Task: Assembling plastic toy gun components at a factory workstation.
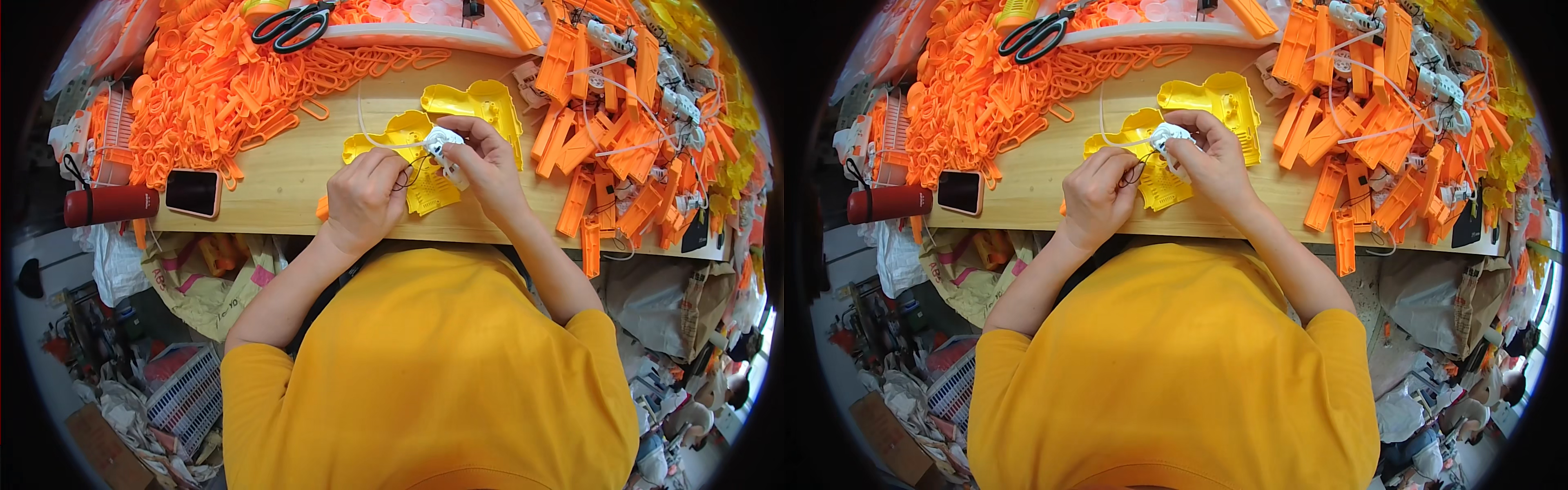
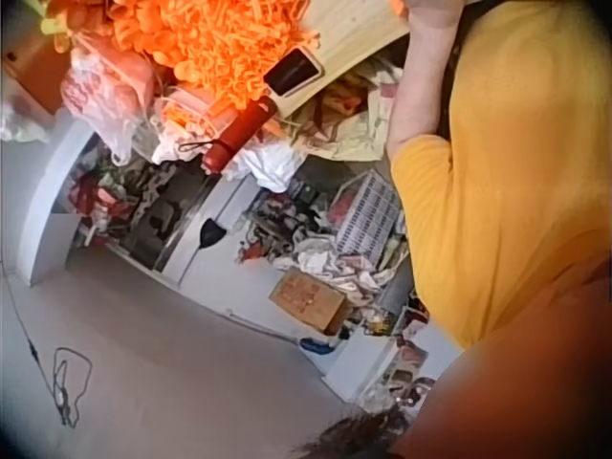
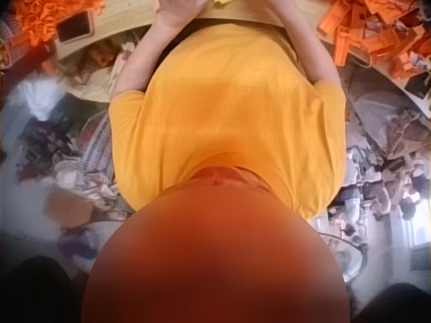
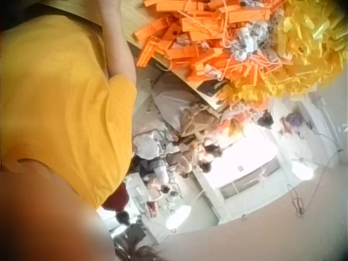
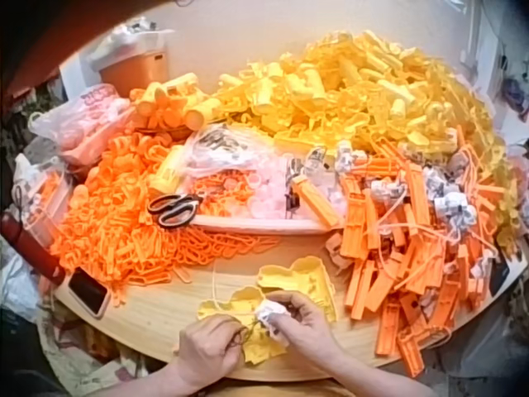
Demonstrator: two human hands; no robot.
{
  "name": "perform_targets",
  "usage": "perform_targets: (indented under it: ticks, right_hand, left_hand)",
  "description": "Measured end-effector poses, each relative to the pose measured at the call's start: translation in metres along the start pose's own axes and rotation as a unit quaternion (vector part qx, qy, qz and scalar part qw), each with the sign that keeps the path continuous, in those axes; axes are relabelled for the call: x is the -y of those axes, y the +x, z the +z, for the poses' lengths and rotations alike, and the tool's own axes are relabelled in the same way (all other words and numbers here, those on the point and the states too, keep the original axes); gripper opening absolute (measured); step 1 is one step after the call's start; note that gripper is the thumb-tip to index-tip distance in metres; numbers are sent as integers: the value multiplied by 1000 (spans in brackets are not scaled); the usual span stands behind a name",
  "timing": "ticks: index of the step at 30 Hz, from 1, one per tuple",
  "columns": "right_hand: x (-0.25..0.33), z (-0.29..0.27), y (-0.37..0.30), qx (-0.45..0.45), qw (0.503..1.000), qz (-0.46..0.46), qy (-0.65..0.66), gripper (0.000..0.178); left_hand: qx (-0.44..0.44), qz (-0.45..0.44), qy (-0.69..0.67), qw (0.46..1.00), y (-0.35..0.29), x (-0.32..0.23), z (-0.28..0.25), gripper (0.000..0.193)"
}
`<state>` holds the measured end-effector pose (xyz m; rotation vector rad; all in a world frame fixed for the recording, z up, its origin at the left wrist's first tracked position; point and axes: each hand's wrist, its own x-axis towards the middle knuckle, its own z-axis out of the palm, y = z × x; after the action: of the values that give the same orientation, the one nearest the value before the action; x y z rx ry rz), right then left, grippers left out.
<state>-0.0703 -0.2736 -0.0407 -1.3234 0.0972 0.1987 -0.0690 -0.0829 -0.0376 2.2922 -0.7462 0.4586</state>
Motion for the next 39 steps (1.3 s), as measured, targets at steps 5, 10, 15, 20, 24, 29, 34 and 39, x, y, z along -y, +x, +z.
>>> perform_targets:
  ticks: [5,10,15,20,24,29,34,39]
  right_hand:
    - [-1,0,-1,-1,1000,-7,5,34]
    - [0,4,-2,-13,1000,-14,11,34]
    - [0,3,-1,-17,1000,-15,11,34]
    - [1,4,-3,-24,999,-3,39,33]
    - [3,3,-3,-24,999,-1,29,34]
    - [1,3,-2,-29,999,-6,30,33]
    - [0,2,-2,-27,999,-9,40,31]
    - [-2,2,0,-25,998,-14,55,31]
  left_hand:
    - [11,-7,18,1000,-3,-2,3,12]
    - [3,30,11,999,0,3,0,13]
    - [51,-87,-118,988,2,11,-1,14]
    - [72,-57,-107,990,2,11,-6,10]
    - [116,-24,-39,992,6,7,-8,7]
    - [112,-107,-108,982,8,7,-6,8]
    - [109,-206,-196,952,2,11,-4,12]
    - [91,-254,-208,940,3,10,-2,10]
